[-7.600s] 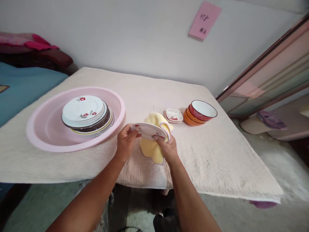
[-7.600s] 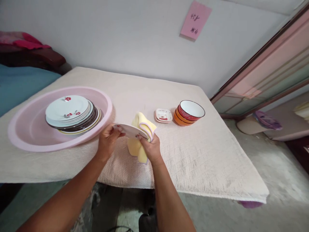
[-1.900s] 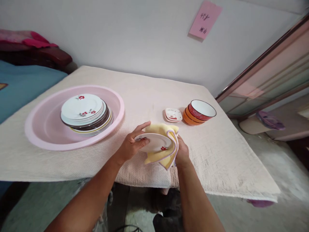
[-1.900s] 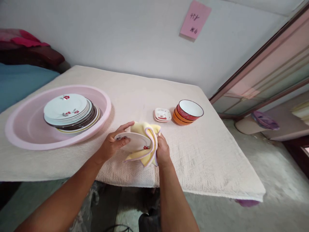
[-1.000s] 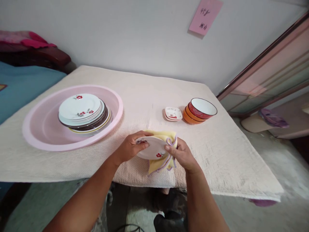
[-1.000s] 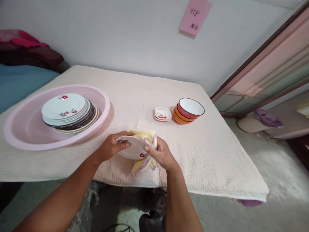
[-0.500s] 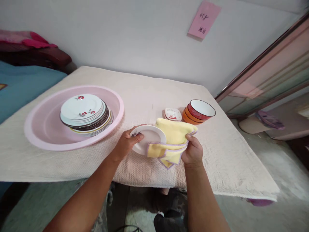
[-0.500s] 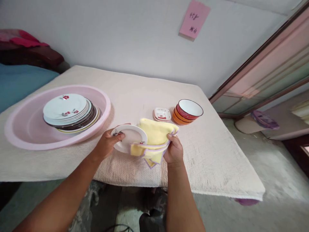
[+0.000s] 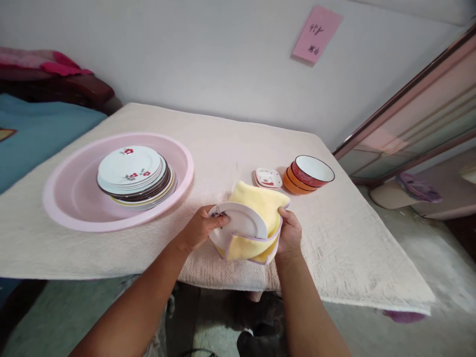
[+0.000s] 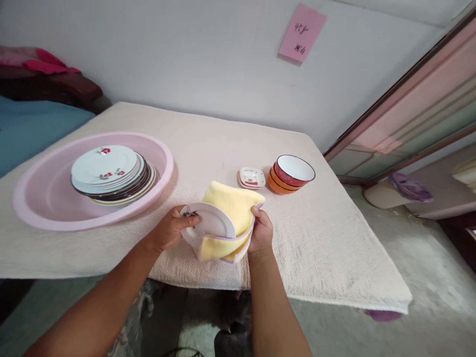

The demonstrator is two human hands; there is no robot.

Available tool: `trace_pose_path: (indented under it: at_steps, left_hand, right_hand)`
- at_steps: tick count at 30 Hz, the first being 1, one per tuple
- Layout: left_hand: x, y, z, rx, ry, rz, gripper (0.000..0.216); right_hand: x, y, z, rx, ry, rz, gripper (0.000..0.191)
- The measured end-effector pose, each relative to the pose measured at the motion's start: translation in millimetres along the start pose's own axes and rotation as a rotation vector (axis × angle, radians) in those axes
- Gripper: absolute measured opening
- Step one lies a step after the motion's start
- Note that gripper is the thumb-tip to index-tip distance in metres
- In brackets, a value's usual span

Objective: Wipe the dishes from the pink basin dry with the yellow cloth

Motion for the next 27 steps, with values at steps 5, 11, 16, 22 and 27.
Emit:
trace_pose_path:
  at_steps: [5,11,16,22,27]
  left_hand:
    - [-1.9,0.4,0.7,-0.012,-0.004,0.033,0.025]
    - [-3.8,2.1,-0.3,-0.004,0.022,0.083,0.027]
    - [-23.7,21.3,3.0,0.195,0.254,-0.034,0.026]
    - [-1.1,46.9,22.1,0.515,0.335,-0.565,0.018]
    - [15.9,43.2,23.9,0.603,0.233,-0.755,0.025]
  right_hand:
    - [-5.4,9.0,1.0,-0.024,-0.070,0.121,0.041]
    - [2.2,15.4,3.2,0.030,-0.149,0.305,0.035]
    - [-20.4,-29.1,-16.2,-0.326,0.077,0.280,0.033]
    - [-16.5,-46.3,6.8,-0.768,0.121,0.488,0.051]
    - [62.4,-16.2,30.1,-0.736,-0.422,0.947,0.055]
Point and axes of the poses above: each hand's wrist, its own z-axis away from the middle knuckle, its own x-axis out of the palm, y = z × x, the point moved 8 cm from there along -z, towards the middle knuckle, and after that the axes turned 11 degrees about -x, right-handed, at the moved point
